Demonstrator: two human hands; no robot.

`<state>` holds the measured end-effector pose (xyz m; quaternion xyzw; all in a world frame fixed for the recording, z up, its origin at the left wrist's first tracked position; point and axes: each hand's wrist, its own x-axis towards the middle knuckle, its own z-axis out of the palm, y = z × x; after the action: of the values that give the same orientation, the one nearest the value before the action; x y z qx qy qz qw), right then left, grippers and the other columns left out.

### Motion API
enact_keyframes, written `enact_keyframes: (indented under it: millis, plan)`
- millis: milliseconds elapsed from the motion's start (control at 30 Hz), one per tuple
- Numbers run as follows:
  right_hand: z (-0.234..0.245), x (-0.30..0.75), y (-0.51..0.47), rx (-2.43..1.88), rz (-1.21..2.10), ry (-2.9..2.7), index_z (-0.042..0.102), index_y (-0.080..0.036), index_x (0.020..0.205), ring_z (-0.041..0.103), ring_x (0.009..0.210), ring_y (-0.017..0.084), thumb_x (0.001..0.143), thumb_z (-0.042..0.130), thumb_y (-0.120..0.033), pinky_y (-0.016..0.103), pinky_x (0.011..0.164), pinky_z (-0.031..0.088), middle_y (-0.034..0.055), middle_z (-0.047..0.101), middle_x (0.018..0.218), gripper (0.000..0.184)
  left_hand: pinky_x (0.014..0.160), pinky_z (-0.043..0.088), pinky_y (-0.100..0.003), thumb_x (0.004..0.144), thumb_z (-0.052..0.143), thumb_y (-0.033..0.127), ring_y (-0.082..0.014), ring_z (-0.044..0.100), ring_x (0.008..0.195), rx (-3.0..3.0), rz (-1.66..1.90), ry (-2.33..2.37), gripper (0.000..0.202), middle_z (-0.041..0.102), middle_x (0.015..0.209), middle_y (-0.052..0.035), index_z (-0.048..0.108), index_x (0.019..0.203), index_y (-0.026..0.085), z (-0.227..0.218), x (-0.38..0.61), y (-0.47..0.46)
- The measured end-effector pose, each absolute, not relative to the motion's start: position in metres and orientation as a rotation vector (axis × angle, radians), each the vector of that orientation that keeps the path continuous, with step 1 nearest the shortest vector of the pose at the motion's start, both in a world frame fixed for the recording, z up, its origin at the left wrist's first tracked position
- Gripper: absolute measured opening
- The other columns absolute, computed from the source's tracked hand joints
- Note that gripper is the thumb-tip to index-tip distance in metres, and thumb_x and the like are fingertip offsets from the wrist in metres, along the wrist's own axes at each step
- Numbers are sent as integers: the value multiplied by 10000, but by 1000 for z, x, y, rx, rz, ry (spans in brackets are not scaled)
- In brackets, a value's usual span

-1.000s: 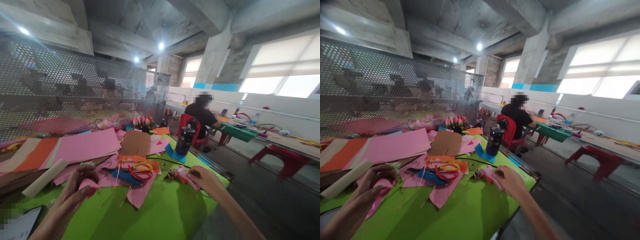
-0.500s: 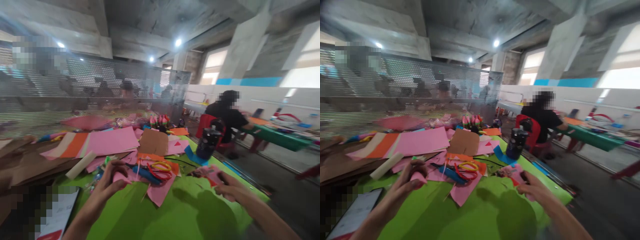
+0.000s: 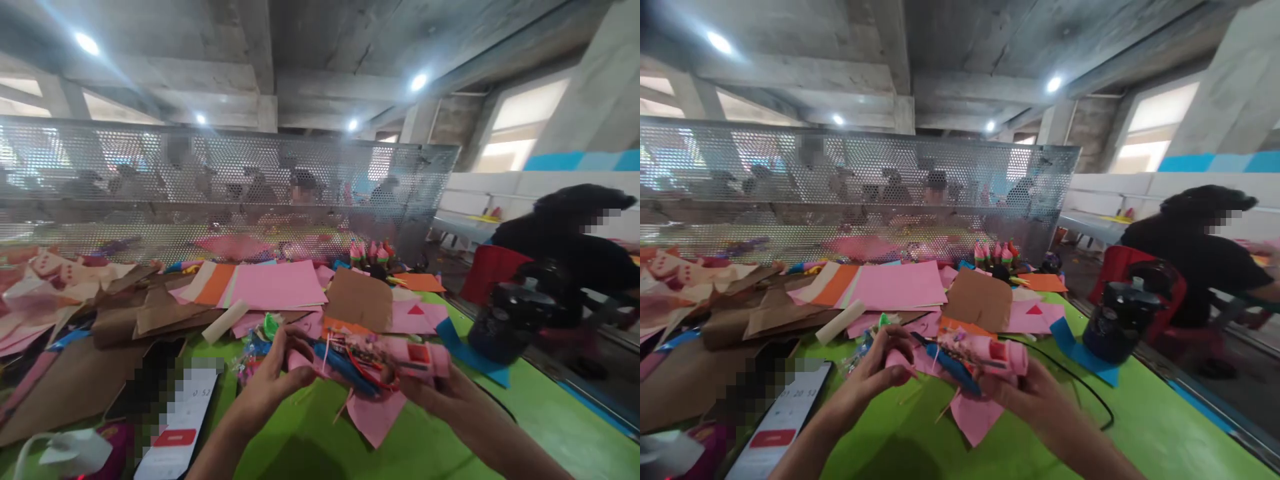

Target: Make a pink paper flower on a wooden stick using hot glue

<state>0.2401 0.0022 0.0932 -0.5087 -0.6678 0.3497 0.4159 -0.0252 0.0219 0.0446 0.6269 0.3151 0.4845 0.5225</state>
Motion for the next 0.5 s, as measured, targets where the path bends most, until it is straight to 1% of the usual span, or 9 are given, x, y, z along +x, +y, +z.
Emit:
enact_keyframes:
  millis: [100,167,267,367,433,500]
  plan:
    - [96,222,8,-1099,1103,-1851,715,-227,1107,689,957,293,767,706,-561,421,869,565,101,740,1047,477,818,392,-323,816,632,366,-216,509,962,1483,1147,747,389,560,995,-27,458,1132,221,44,-26,23]
    - [93,218,11,-1054,1123,-1920,681,-240,1174,666,1035,287,813,692,-495,422,936,533,96,710,1141,442,834,385,-320,820,633,343,-211,497,987,1481,1145,736,373,547,1025,-24,465,1133,227,44,-26,24]
    - [86,220,17,-1090,985,-1974,669,-238,1179,639,1090,308,800,719,-453,427,941,532,101,689,1177,439,868,371,-321,818,640,320,-207,474,1023,1480,1136,724,349,527,1061,-15,475,1114,233,43,-27,24]
    - [80,223,22,-1118,857,-2044,663,-246,1180,631,1095,310,801,723,-438,425,929,539,96,677,1190,429,851,373,-320,800,644,289,-203,473,1002,1450,1109,723,370,525,1053,-9,463,1118,236,43,-27,25]
    - [79,223,25,-1123,811,-2079,663,-243,1172,635,1081,300,808,716,-436,408,912,550,96,672,1191,415,844,372,-318,785,647,266,-198,477,985,1437,1099,721,378,524,1042,-4,462,1113,235,43,-28,24]
    - [80,223,27,-1135,777,-2102,678,-235,1132,654,1023,284,810,711,-444,380,869,569,92,683,1152,385,855,367,-321,783,646,259,-199,477,991,1432,1098,715,375,524,1039,-1,468,1112,234,43,-28,24]
